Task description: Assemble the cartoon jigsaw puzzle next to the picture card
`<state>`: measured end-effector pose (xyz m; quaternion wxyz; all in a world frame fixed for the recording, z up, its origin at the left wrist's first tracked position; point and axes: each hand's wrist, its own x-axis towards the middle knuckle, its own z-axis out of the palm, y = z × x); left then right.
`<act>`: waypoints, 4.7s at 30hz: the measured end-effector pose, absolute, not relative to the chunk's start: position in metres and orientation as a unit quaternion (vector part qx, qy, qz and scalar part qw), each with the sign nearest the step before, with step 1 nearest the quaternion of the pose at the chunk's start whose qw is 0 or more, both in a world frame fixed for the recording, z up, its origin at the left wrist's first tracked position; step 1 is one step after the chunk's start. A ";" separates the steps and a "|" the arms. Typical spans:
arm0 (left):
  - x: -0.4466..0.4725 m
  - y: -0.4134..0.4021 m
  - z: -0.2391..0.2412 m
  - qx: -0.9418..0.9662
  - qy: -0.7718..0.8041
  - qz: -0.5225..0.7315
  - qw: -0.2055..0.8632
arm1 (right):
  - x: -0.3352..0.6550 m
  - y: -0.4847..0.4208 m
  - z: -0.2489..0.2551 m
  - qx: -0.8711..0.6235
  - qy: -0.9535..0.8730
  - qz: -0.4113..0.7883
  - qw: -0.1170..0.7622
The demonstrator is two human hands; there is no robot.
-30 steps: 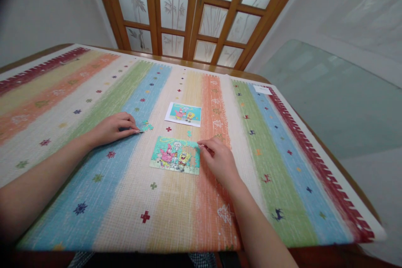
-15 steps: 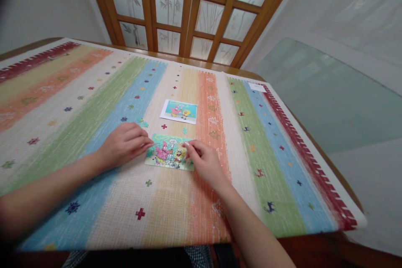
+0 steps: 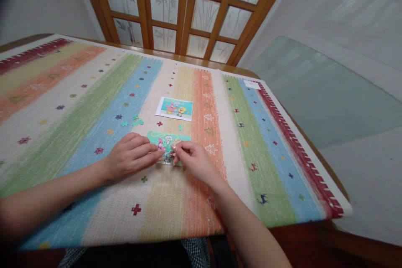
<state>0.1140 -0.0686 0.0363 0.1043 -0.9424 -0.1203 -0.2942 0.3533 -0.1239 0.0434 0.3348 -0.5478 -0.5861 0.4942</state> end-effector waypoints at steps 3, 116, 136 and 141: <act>0.119 -0.073 0.031 -0.947 -0.136 -0.289 0.034 | 0.381 -0.118 0.049 -0.582 -0.617 0.405 0.341; 0.132 -0.090 0.004 -0.979 -0.158 -0.076 -0.106 | 0.395 -0.071 0.010 -0.561 -0.680 0.375 0.286; 0.132 -0.090 0.004 -0.979 -0.151 -0.081 -0.106 | 0.374 -0.054 0.006 -0.632 -0.747 0.035 0.206; 0.131 -0.090 0.004 -0.979 -0.152 -0.084 -0.107 | 0.372 -0.050 0.005 -0.633 -0.729 0.077 0.249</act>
